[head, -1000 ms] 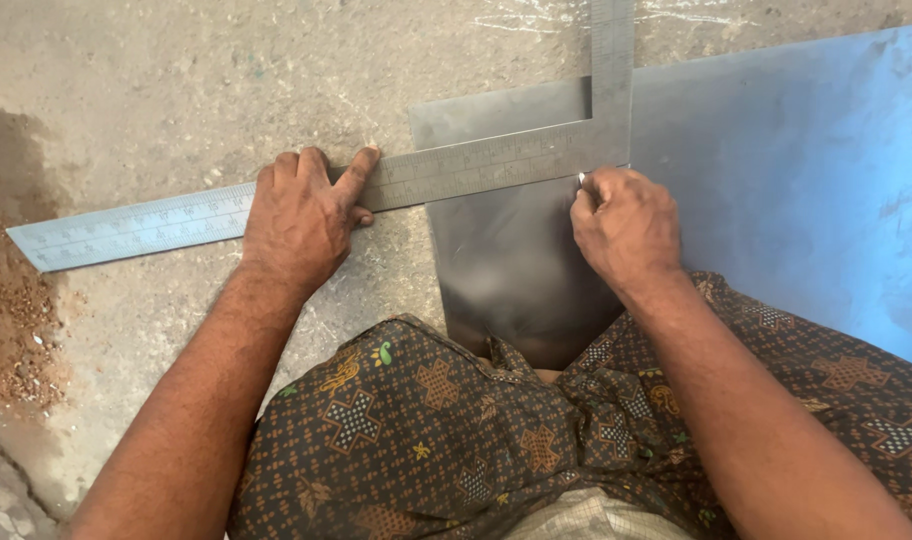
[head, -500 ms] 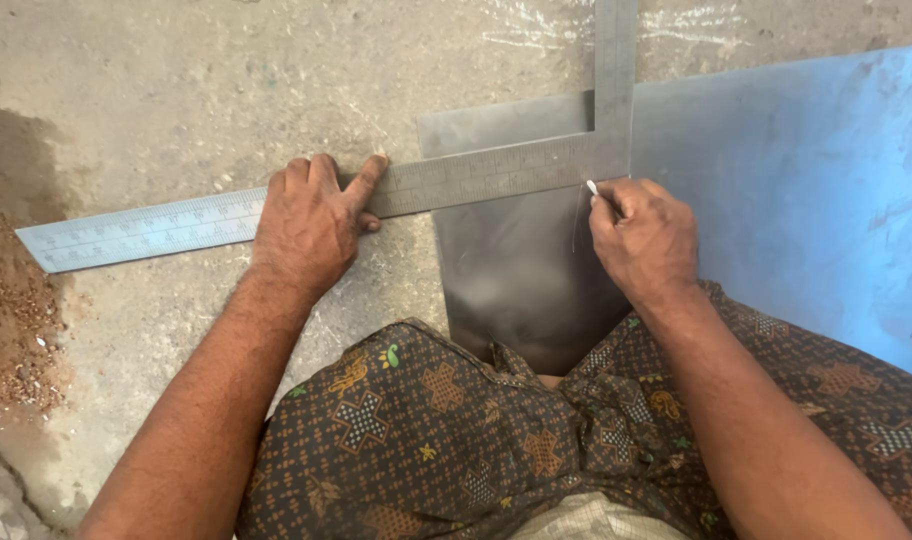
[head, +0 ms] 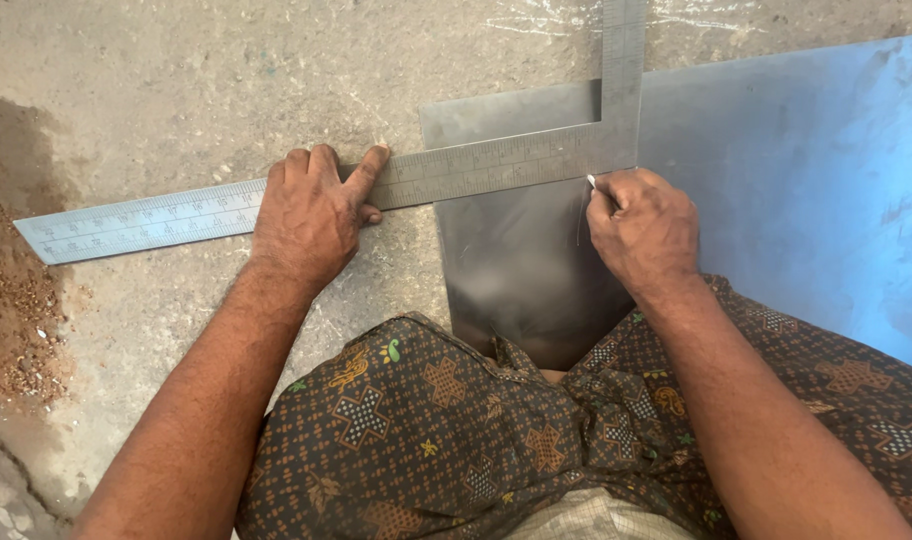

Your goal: The person uses a metal ruler and a white marker to draw straight lines on a metal sheet. They then switch to a set square to draw perpendicular lines, continuing to mark the sheet with the white marker.

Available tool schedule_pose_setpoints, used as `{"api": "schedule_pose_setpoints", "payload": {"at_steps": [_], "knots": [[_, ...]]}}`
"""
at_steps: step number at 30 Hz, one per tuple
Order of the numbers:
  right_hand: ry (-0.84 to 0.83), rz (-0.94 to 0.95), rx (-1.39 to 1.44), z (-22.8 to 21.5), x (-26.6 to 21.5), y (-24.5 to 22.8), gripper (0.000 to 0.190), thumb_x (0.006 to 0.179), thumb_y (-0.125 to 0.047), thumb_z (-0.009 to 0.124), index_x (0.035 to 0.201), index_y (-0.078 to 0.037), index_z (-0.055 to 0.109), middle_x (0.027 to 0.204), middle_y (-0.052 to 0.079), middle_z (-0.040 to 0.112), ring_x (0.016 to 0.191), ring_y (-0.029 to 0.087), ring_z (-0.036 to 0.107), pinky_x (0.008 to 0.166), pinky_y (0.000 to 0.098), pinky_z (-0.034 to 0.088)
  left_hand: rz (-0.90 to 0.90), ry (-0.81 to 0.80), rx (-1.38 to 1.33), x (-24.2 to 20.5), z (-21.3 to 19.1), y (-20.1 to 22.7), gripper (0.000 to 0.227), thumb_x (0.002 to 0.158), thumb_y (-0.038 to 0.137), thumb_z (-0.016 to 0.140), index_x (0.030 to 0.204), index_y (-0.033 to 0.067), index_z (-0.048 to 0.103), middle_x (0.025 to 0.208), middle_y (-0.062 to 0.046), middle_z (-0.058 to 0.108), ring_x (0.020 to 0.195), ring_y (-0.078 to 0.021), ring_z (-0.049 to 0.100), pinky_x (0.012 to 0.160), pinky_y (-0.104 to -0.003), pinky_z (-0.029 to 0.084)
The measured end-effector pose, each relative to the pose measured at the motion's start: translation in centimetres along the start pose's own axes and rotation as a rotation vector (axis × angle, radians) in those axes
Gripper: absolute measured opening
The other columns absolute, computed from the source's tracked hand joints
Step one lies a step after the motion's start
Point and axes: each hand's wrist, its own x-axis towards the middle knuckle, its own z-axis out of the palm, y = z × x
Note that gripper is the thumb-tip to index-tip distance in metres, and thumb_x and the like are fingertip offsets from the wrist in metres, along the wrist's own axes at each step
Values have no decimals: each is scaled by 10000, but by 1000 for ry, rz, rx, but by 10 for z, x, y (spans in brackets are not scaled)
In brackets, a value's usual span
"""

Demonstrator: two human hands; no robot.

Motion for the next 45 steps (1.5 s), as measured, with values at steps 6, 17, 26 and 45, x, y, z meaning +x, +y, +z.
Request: {"api": "schedule_pose_setpoints", "payload": {"at_steps": [6,17,26,45], "knots": [[-165,-6,-197,-1,8,2,154,944,-175,659,923,-45,739,904,190,712,805,378,697,761,469,579,13,20,9,-1,2,-1,623,964,447,630,1532,260,457,1116,-193,599,1065,-337,585,946,-502,487],[-248,140,-10,-18,-3,-19,228,958,-222,648,1039,-51,775,998,174,741,868,345,726,826,466,574,-4,-4,10,1,3,-2,643,936,456,637,1527,286,448,1132,-191,601,1073,-342,580,953,-505,483],[-75,170,315,3,-5,-31,221,941,-189,685,1063,-23,766,970,141,746,794,230,738,721,353,582,12,43,41,0,4,-2,641,947,460,650,1523,274,440,1137,-195,599,1087,-339,583,953,-510,488],[-114,152,247,14,-3,-30,198,971,-178,672,1017,-12,768,946,127,747,749,196,728,662,331,592,-7,-16,-1,0,3,-2,654,945,457,657,1536,285,436,1142,-196,592,1100,-341,579,973,-519,484]]}}
